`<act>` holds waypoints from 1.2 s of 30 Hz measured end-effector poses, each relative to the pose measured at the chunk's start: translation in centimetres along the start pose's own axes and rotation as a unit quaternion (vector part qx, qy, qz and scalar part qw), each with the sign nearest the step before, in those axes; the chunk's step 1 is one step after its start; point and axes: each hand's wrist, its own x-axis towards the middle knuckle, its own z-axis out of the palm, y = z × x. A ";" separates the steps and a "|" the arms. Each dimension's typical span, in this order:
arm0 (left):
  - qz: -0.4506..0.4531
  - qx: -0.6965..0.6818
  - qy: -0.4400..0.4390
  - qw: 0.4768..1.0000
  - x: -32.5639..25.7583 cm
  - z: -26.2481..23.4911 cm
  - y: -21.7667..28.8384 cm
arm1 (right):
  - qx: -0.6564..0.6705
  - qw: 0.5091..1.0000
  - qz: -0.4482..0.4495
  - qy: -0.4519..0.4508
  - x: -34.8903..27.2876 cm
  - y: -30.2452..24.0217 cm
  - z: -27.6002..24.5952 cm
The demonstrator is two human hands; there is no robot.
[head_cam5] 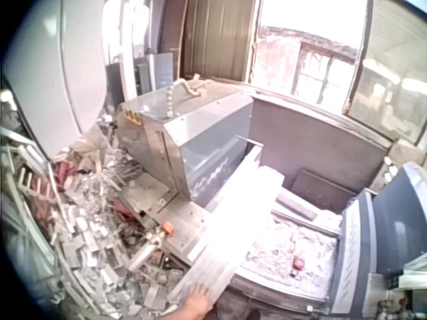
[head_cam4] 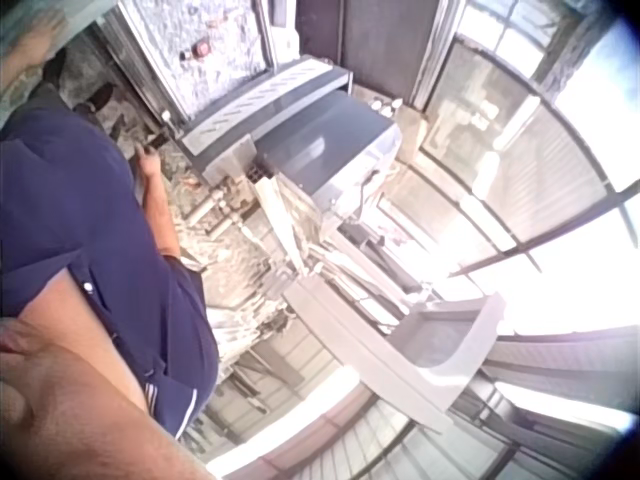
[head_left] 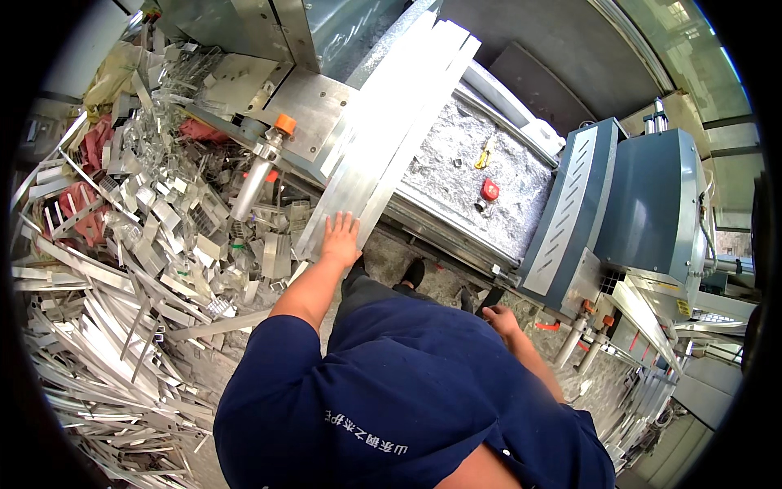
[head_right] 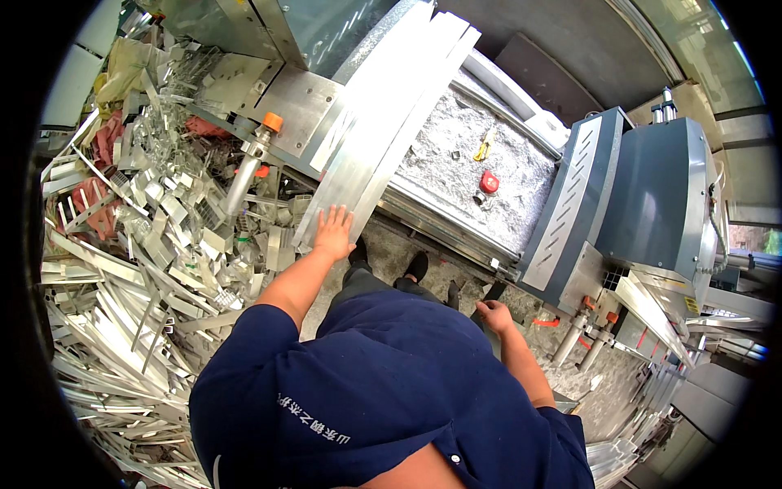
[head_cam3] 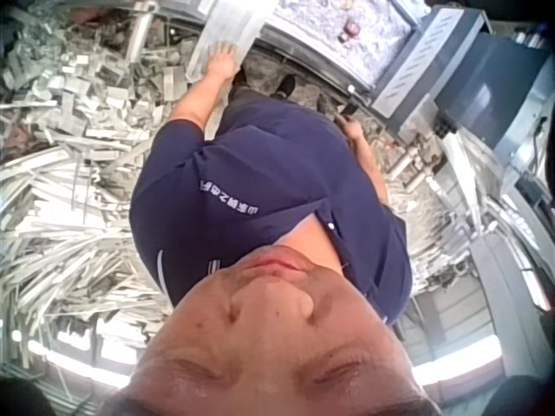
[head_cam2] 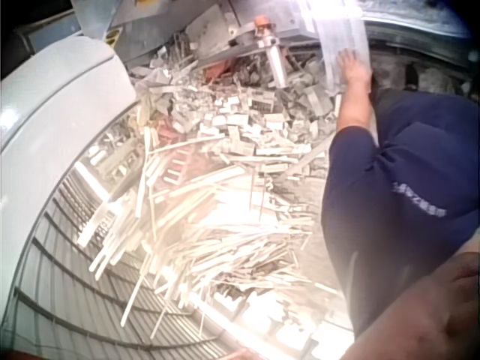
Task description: The person repeatedly loads long aluminum profiles into a cutting machine, operates the controls to cut them, and removes the cut pieces. The person stacks the cut pieces on the machine table and continues the cycle with additional profiles.
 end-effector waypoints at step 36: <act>0.262 -0.349 0.070 0.897 2.1 -10.3 14.6 | 0.189 0.941 -0.172 0.220 -15.4 -4.1 -10.3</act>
